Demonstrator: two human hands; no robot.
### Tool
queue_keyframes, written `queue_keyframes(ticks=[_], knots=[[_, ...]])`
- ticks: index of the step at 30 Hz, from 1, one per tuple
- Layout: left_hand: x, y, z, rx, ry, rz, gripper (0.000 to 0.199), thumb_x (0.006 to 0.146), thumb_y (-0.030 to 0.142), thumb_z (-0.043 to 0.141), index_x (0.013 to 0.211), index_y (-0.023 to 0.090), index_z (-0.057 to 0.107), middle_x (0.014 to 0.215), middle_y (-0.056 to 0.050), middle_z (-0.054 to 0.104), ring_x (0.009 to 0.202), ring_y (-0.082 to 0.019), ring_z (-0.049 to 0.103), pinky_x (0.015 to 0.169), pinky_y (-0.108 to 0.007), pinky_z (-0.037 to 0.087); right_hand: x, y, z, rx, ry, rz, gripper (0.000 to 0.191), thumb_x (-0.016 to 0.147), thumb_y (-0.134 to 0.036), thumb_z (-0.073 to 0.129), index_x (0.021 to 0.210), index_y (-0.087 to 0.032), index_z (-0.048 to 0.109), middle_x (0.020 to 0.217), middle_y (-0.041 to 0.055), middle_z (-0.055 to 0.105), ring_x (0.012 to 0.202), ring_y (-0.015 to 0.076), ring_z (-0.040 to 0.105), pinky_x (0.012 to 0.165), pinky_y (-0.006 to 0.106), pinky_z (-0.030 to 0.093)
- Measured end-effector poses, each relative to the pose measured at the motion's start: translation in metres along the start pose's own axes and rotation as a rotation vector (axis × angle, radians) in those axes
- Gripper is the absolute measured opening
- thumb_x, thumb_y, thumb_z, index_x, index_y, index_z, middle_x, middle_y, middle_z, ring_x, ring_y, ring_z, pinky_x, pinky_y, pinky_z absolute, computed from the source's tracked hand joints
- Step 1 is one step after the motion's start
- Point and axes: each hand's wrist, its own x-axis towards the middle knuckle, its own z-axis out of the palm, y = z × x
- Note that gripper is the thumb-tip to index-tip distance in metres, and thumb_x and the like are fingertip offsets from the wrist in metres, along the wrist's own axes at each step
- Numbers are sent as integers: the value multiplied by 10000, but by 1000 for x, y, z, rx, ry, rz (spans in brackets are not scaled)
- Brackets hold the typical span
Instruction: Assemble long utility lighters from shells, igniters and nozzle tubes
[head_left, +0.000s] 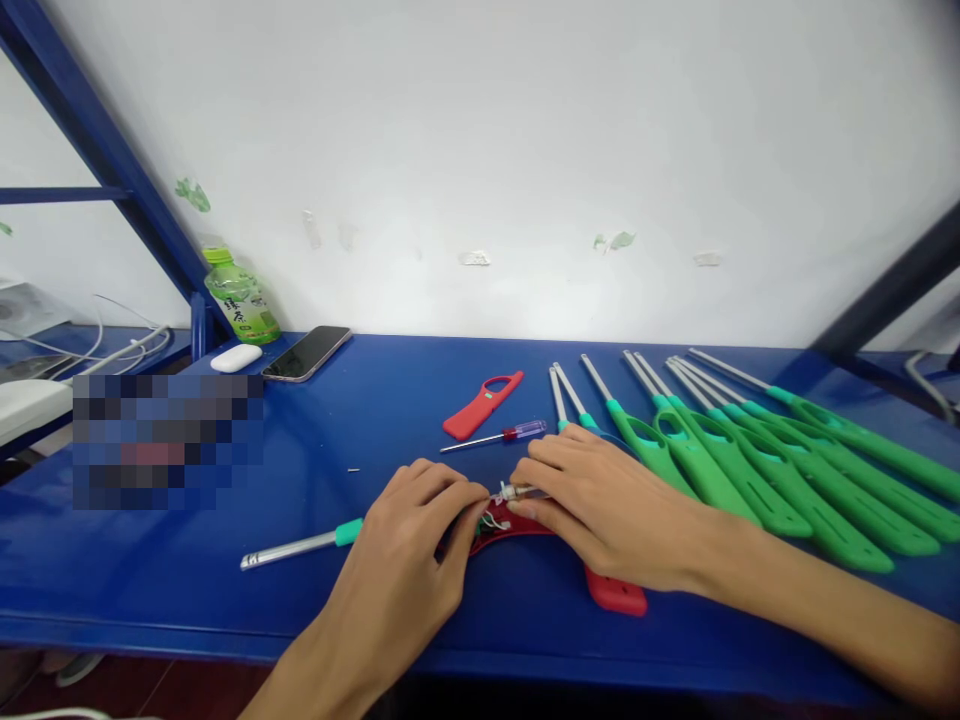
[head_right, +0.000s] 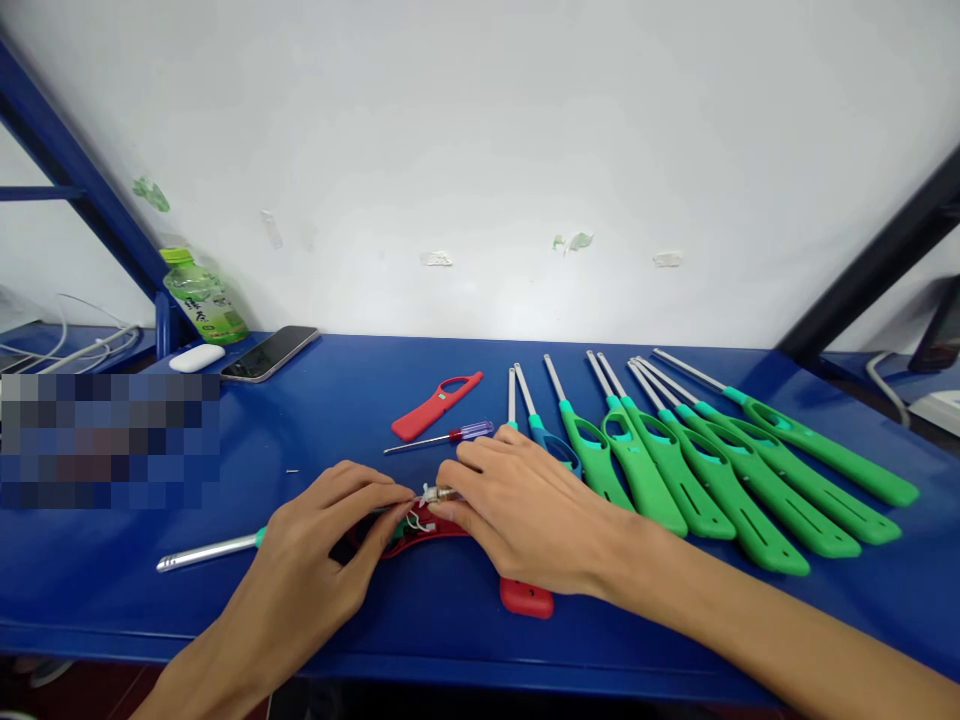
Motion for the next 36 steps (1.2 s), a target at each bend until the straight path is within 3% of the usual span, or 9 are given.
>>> queue_keyframes(ticks=[36], knots=[[-1, 0, 1, 7, -33, 76, 177, 1019, 59, 563, 1059, 193, 673, 951, -35, 675, 852, -186, 571, 750, -338, 506, 1, -2, 2, -86, 17, -47, 271, 1114, -238, 421, 1043, -177, 675, 905, 47, 618, 822, 243, 563, 825, 404, 382]])
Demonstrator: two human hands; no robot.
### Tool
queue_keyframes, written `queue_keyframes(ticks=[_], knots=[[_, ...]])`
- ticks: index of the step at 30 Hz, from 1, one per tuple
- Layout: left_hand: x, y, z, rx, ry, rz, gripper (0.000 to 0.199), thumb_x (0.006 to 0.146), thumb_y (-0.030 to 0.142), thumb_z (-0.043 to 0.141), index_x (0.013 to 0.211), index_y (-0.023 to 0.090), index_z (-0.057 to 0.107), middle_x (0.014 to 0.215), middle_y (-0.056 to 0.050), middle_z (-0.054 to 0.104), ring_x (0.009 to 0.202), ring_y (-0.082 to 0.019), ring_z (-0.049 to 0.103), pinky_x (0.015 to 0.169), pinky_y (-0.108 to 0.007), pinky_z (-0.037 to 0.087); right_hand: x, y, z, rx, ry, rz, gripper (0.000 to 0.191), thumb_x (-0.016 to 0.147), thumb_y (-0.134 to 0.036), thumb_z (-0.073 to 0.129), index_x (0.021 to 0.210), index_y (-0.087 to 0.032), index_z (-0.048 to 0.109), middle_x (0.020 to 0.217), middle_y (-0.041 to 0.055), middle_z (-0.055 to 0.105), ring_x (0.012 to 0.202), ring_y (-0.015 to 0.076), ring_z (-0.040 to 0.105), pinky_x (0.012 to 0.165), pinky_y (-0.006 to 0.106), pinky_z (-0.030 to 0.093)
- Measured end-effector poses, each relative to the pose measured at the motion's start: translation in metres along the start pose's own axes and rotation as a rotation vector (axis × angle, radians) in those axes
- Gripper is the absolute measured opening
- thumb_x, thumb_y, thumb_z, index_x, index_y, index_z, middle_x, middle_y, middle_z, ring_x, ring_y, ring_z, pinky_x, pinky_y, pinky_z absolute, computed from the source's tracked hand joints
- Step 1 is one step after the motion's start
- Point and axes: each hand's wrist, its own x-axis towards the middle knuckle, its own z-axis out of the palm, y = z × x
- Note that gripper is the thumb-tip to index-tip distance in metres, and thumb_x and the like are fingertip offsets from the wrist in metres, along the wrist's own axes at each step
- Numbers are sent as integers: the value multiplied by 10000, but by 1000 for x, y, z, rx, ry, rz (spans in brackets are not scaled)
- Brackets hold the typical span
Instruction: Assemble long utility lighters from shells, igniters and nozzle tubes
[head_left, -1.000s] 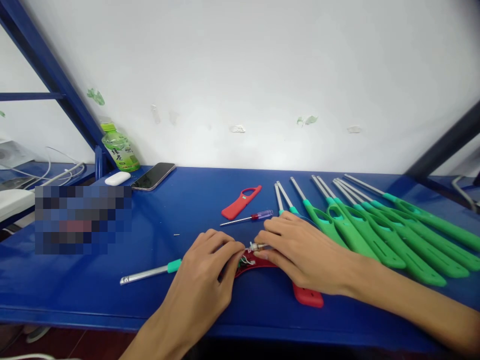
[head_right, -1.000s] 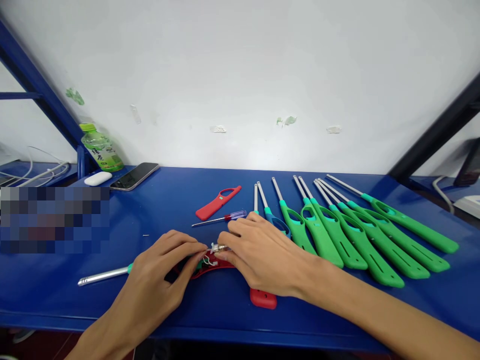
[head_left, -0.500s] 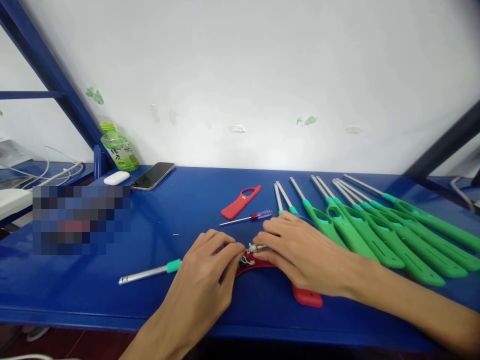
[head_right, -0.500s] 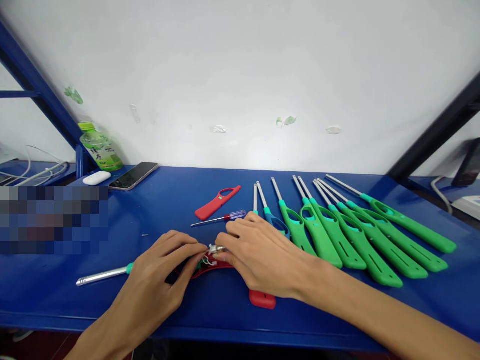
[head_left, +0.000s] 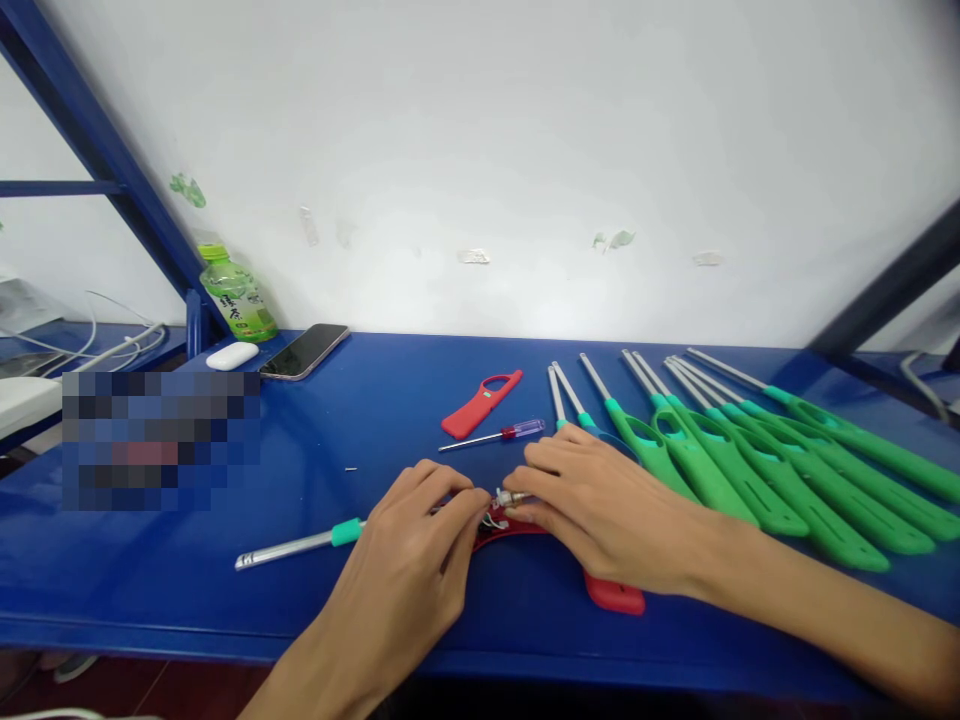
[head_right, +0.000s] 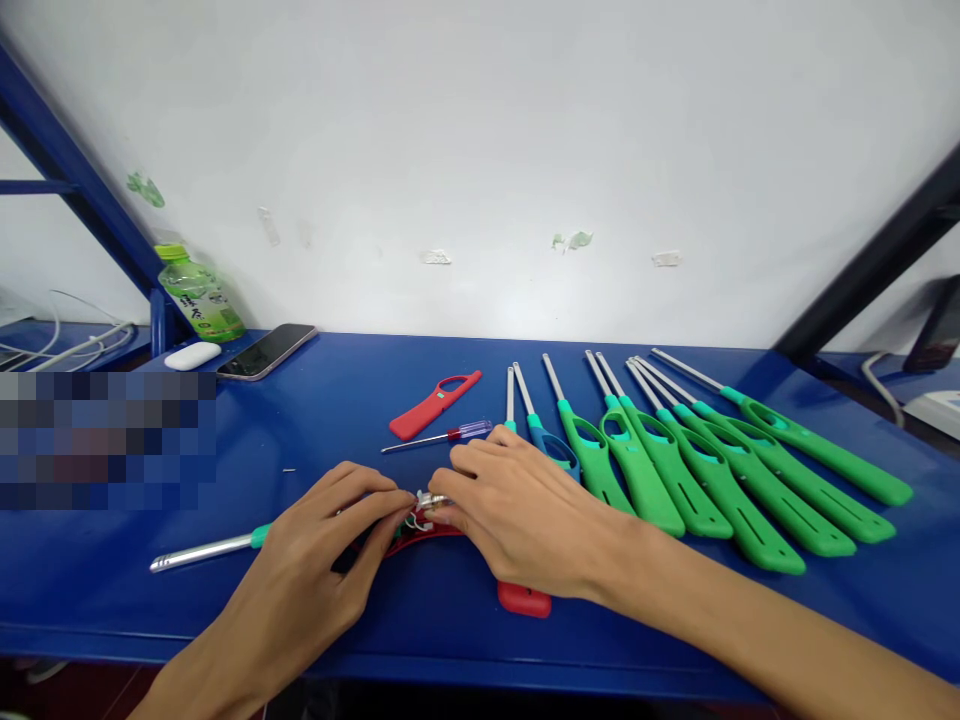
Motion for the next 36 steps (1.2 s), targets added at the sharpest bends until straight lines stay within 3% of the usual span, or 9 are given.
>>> queue_keyframes(ticks=[29, 32, 36], knots=[[0, -1, 1, 55, -9, 65, 247, 992, -9, 528, 1054, 156, 701, 929, -50, 676, 845, -196, 575, 753, -350, 500, -1, -1, 0, -6, 24, -22, 248, 1107, -241, 458, 1012, -179, 678, 881, 35, 578, 800, 231, 530, 797, 398, 368], [0, -6, -6, 70, 18, 54, 241, 1026, 58, 551, 1186, 176, 686, 1030, -45, 705, 930, -198, 605, 830, -363, 500, -1, 1, -3, 9, 64, -32, 251, 1112, -256, 466, 1067, -181, 701, 927, 43, 586, 855, 237, 555, 814, 398, 382], [-12, -12, -32, 144, 44, -70, 346, 1058, 101, 509, 1343, 240, 648, 1169, -27, 693, 1057, -171, 626, 909, -316, 494, -3, 6, -3, 18, 81, -28, 292, 1134, -301, 420, 1158, -196, 692, 989, 49, 591, 907, 235, 575, 841, 402, 396]])
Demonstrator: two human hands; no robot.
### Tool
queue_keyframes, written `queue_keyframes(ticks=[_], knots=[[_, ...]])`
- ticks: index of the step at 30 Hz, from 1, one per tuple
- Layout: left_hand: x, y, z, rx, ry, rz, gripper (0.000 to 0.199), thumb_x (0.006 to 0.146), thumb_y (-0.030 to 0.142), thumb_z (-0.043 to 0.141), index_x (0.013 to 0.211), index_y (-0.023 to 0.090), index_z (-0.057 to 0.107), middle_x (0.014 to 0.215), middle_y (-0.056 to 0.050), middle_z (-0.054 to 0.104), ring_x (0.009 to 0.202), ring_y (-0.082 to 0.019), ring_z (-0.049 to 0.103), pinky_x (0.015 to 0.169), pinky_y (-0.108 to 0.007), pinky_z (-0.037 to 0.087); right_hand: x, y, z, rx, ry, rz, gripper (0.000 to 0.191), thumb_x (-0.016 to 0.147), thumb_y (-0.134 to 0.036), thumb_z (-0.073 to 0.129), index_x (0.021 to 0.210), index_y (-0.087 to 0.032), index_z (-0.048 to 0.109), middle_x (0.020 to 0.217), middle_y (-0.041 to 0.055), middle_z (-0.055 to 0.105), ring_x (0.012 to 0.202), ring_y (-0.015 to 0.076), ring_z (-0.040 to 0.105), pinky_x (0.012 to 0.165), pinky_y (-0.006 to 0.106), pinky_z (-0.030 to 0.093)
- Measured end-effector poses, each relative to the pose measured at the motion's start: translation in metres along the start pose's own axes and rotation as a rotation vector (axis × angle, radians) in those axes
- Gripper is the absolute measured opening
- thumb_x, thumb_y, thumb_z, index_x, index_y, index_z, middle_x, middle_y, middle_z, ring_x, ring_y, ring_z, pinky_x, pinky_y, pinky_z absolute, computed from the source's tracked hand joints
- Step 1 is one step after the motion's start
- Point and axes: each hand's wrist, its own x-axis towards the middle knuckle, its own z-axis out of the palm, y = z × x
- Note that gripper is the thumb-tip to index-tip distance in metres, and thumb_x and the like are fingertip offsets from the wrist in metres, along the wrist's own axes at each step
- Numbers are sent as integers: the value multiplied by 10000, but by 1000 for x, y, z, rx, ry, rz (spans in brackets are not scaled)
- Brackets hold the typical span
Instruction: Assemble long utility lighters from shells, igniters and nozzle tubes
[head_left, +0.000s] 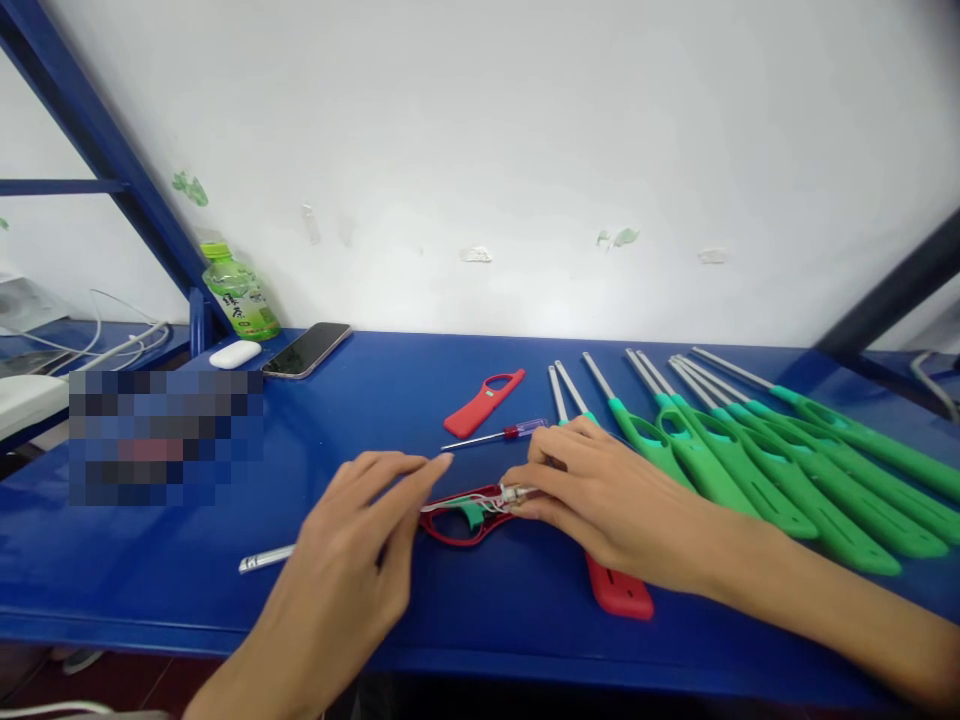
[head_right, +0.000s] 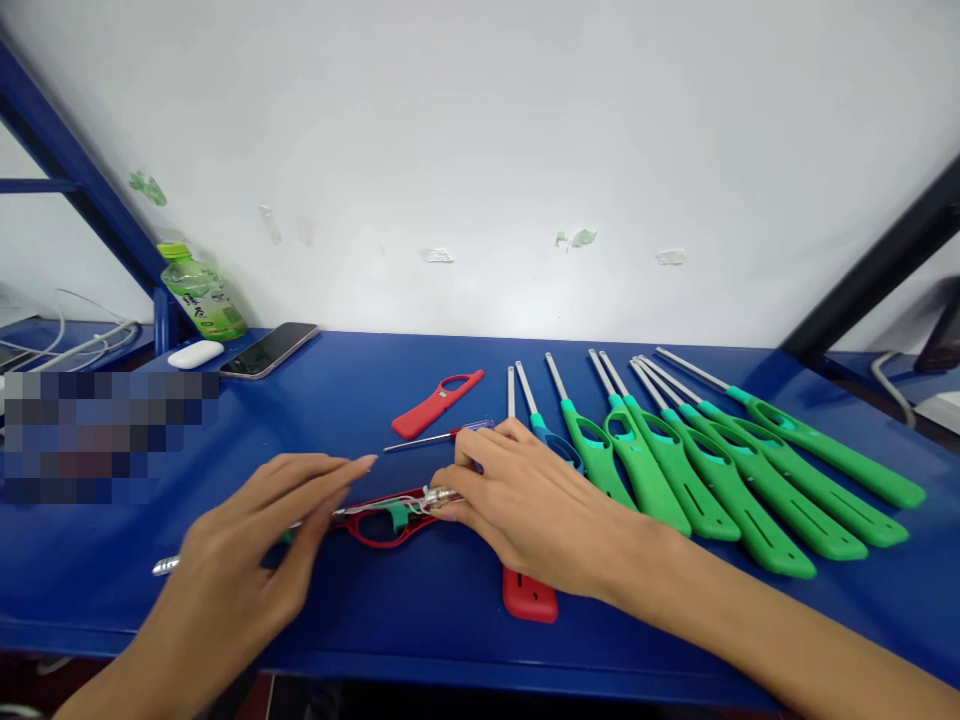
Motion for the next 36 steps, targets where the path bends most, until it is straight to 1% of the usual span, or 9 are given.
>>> queue_keyframes(ticks=[2, 4, 8, 13, 20, 25, 29, 32, 36], knots=[[-11, -5, -14, 58, 22, -70, 279, 1065, 181, 537, 1289, 254, 685, 1162, -18, 695, 1063, -164, 644, 904, -290, 502, -1, 2, 1, -5, 15, -14, 295, 1138, -306, 405, 1209, -188, 667, 1005, 53, 598, 917, 238, 579, 841, 404, 397], [-23, -9, -22, 115, 25, -86, 223, 1062, 257, 563, 1223, 255, 718, 1152, -18, 707, 1081, -176, 660, 941, -298, 502, -2, 3, 2, -1, 32, -27, 282, 1137, -302, 412, 1254, -183, 639, 1025, 56, 609, 937, 243, 584, 843, 405, 397], [-35, -13, -21, 141, -16, -77, 196, 1051, 303, 597, 1182, 265, 738, 1164, -14, 727, 1081, -182, 680, 966, -310, 512, -3, 4, 3, 22, 38, -16, 255, 1139, -315, 418, 1214, -206, 636, 1034, 45, 625, 933, 236, 589, 844, 400, 390], [-31, -17, -12, 91, 15, -37, 198, 1056, 238, 578, 1100, 270, 768, 1087, 5, 749, 984, -149, 695, 892, -273, 534, -3, 6, 5, 29, 26, 5, 250, 1137, -333, 433, 1200, -225, 649, 1037, 37, 642, 941, 229, 602, 861, 402, 390], [-27, -20, -15, 49, -3, 5, 266, 1043, 155, 541, 1078, 244, 788, 1028, -7, 745, 878, -122, 700, 772, -224, 565, -3, 8, 7, 40, 38, 1, 274, 1135, -354, 440, 1215, -241, 677, 1056, 33, 670, 953, 228, 625, 860, 407, 415], [-23, -19, -16, 59, -35, 30, 281, 1040, 151, 533, 1051, 249, 796, 998, -11, 751, 838, -140, 706, 718, -254, 567, -4, 8, 9, 41, 42, 7, 277, 1128, -349, 460, 1225, -227, 690, 1102, 51, 689, 985, 235, 654, 887, 427, 465], [-26, -20, -15, 68, -63, 6, 304, 1047, 152, 513, 1121, 277, 780, 1046, -17, 744, 858, -166, 695, 735, -307, 552, -4, 7, 11, 75, 15, 29, 257, 1120, -328, 486, 1217, -226, 700, 1137, 54, 720, 1016, 236, 683, 915, 427, 505], [-27, -21, -16, 110, -81, 25, 311, 1050, 151, 499, 1144, 275, 769, 1053, -20, 741, 861, -181, 686, 757, -341, 537, -4, 7, 11, 113, 18, 44, 266, 1118, -347, 493, 1230, -232, 705, 1096, 54, 733, 960, 226, 695, 868, 400, 529], [-26, -20, -19, 139, -106, 63, 304, 1053, 155, 491, 1125, 257, 767, 1036, -25, 746, 859, -182, 694, 755, -338, 536, -6, 6, 9, 134, 41, 31, 292, 1117, -353, 490, 1250, -223, 715, 1020, 52, 734, 889, 217, 689, 809, 370, 542]])
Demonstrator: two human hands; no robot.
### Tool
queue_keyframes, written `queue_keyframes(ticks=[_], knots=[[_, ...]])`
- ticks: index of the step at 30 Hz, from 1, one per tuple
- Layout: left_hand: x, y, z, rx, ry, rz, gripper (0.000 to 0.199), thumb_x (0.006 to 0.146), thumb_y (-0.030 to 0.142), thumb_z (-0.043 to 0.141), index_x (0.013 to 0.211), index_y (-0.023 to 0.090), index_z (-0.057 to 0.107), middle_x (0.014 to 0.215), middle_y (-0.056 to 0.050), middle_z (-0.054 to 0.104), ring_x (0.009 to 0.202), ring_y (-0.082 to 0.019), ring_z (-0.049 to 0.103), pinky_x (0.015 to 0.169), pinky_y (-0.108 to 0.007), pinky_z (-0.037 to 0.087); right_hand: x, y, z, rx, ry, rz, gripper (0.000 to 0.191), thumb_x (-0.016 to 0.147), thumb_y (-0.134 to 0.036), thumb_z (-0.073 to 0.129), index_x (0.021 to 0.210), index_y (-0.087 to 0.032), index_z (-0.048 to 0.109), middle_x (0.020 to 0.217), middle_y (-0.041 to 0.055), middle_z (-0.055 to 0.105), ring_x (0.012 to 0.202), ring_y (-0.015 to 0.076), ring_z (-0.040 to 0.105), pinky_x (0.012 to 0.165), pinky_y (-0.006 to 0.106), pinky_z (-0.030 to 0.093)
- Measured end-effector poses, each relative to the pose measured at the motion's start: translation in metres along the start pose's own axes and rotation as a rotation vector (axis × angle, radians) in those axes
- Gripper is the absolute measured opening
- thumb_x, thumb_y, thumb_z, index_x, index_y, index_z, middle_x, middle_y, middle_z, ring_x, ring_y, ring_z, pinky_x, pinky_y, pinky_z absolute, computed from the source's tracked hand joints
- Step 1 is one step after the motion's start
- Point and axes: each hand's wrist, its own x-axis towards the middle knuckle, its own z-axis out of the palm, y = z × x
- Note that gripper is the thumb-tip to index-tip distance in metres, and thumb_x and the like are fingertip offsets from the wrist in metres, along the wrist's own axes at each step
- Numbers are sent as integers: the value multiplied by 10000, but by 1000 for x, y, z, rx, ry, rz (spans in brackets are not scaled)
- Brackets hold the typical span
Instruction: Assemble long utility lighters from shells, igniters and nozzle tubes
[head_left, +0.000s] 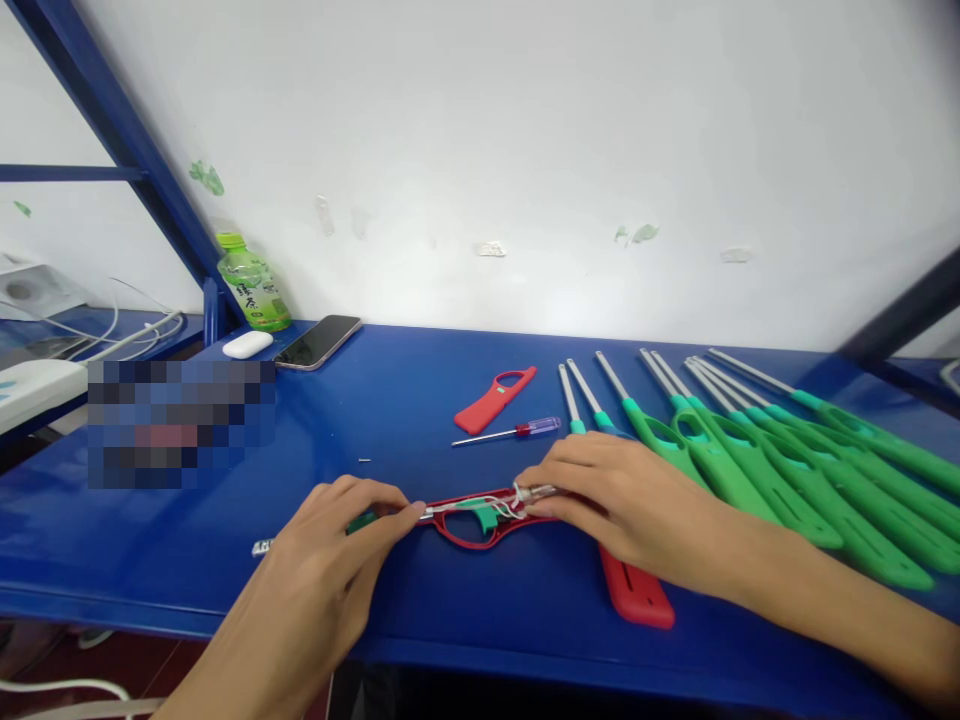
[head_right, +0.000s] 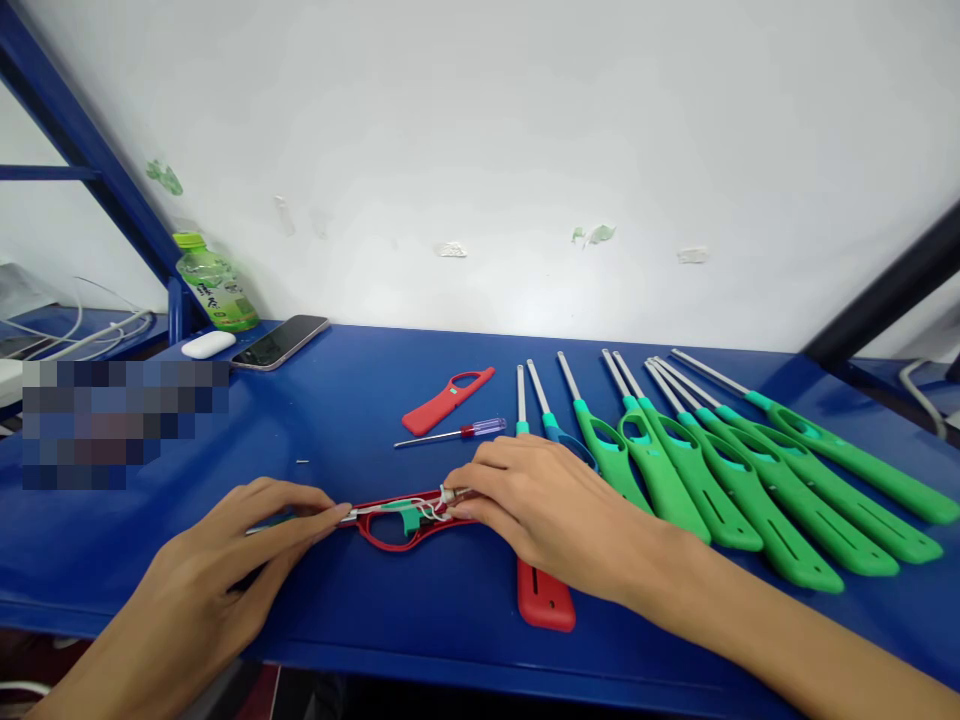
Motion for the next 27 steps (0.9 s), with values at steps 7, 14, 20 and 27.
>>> queue_keyframes(ticks=[7, 14, 20, 27], knots=[[2, 0, -1, -26, 57, 23, 299, 1044, 145, 495, 1082, 263, 766, 1013, -7, 746, 840, -157, 689, 743, -296, 546, 3, -4, -2, -25, -28, -2, 351, 1124, -318, 451, 1271, -185, 740, 1074, 79, 736, 918, 225, 702, 818, 375, 579], [-7, -3, 11, -50, 94, -30, 330, 1065, 188, 453, 1094, 285, 767, 1036, -23, 746, 870, -177, 693, 778, -321, 537, 6, -6, -5, -72, -41, 1, 362, 1128, -280, 424, 1264, -172, 741, 1068, 90, 746, 916, 223, 697, 782, 365, 594], [-6, -1, 4, -81, 33, -67, 330, 1042, 152, 481, 1131, 284, 770, 1063, -34, 746, 909, -188, 691, 798, -320, 535, 5, -5, -1, -80, -37, 25, 340, 1131, -279, 419, 1245, -170, 720, 1095, 72, 766, 957, 241, 703, 828, 406, 589], [-7, -1, 5, -84, 61, -79, 323, 1048, 162, 484, 1133, 301, 763, 1074, -29, 713, 893, -174, 673, 764, -283, 533, 6, -7, 1, -44, -16, 72, 299, 1127, -275, 439, 1208, -182, 711, 1081, 49, 780, 928, 239, 709, 818, 407, 571]])
